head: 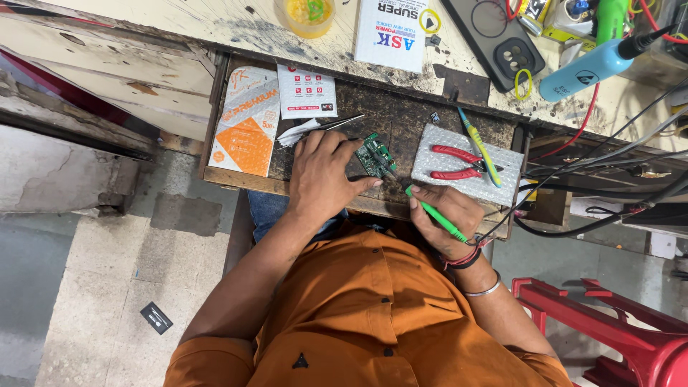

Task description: The person cleans a small green circuit board with a brush, then uses a soldering iron to apply solder to several points on the board. They dip the soldering iron tip into a small container of flux and continue soldering.

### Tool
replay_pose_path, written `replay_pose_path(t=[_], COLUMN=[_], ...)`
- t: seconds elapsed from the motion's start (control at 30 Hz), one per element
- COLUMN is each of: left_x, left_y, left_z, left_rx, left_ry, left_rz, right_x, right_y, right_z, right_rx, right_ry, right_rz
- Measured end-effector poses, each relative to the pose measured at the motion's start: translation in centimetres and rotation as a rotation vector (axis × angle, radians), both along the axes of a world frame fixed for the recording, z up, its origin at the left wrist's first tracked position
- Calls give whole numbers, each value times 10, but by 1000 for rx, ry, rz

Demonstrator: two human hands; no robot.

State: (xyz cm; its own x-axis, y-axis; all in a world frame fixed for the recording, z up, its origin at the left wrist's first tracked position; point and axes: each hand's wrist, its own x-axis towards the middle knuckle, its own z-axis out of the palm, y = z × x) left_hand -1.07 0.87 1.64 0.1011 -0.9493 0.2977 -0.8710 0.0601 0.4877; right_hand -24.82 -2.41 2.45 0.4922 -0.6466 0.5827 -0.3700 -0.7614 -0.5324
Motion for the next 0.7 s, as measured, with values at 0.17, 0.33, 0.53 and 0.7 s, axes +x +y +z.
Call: replay_pose_path(t=[0.17,0.33,0.53,0.7], left_x=[0,0,0,0], left_y=[0,0,-1,-1], left_z=[0,-1,-2,-3], left_rx=[-1,6,-12,-55], left_ry=[-4,-15,8,33], left_rz=[2,-1,-8,-7], right_x=[0,-6,-22,-42], right_y=[0,-2,-13,-27], right_z=[0,-12,-41,-47], right_rx=[40,51,603,1075], right_ry=[-3,-46,-679,-1315], right_rz=[-27,-58,-76,-71])
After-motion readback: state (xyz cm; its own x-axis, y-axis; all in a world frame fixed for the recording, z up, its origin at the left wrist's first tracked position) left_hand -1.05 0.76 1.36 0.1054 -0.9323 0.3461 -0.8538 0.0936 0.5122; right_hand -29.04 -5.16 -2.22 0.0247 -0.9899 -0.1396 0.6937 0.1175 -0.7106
